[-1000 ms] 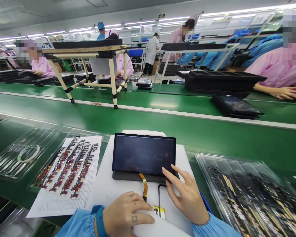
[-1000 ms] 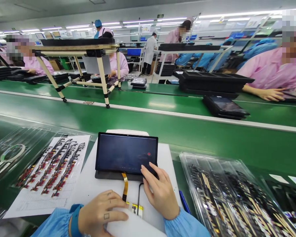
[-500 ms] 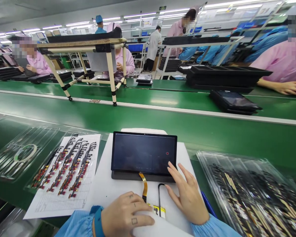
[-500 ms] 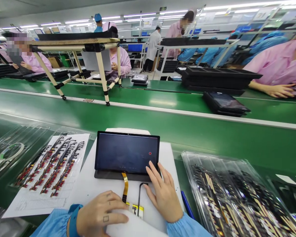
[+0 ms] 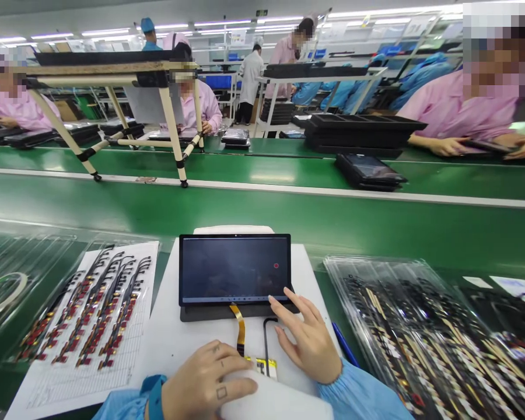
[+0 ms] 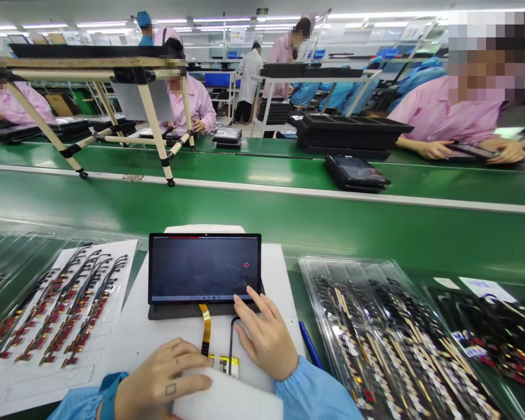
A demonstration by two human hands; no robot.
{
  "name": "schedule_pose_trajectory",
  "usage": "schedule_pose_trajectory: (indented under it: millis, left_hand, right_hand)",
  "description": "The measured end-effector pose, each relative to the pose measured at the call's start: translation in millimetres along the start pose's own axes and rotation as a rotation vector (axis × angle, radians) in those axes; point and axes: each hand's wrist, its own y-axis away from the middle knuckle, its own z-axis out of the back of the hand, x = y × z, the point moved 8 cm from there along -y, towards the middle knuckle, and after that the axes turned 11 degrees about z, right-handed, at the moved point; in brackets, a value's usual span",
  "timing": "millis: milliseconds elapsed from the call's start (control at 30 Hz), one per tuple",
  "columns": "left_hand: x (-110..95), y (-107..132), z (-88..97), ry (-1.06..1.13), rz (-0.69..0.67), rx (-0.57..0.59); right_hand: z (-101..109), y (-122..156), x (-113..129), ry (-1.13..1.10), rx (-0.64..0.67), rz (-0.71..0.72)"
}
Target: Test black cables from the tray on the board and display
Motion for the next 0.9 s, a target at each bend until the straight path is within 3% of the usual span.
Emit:
schedule_pose_trajectory:
  millis: [300, 433, 600, 667, 733, 833, 900]
  left_hand:
    - [-1.4, -7.7, 14.3, 0.022, 0.018, -0.103]
    - [-6.0, -7.6, 12.1, -0.059, 0.023, -0.070]
    - [-20.8, -1.7, 11.3, -0.087, 0.064, -0.093]
    - [-23.2, 1.6, 12.1, -0.009, 0.128, -0.119]
    - [-23.4, 3.1, 12.6, 0.049, 0.215, -0.145]
    - [-23.0, 0.2, 13.7, 0.065, 0.359, -0.191]
    - [-23.8, -4.4, 13.1, 0.027, 0.433, -0.227]
  right_hand:
    - [10.0, 6.8, -24.2, -0.136, -0.092, -0.189]
    - [18.9, -4.6, -12.3, -0.355, 0.058, -0.187]
    - [28.4, -4.7, 39.3, -0.603, 0.411, -0.153]
    - [36.5, -0.2, 52.0, -0.559, 0.442, -0.130]
    - [47.8, 4.8, 53.5, -0.429, 0.379, -0.105]
    - [60.4, 21.1, 40.4, -0.164, 0.258, -0.156]
    - [62.6, 39.5, 30.7, 0.001, 0.202, -0.262]
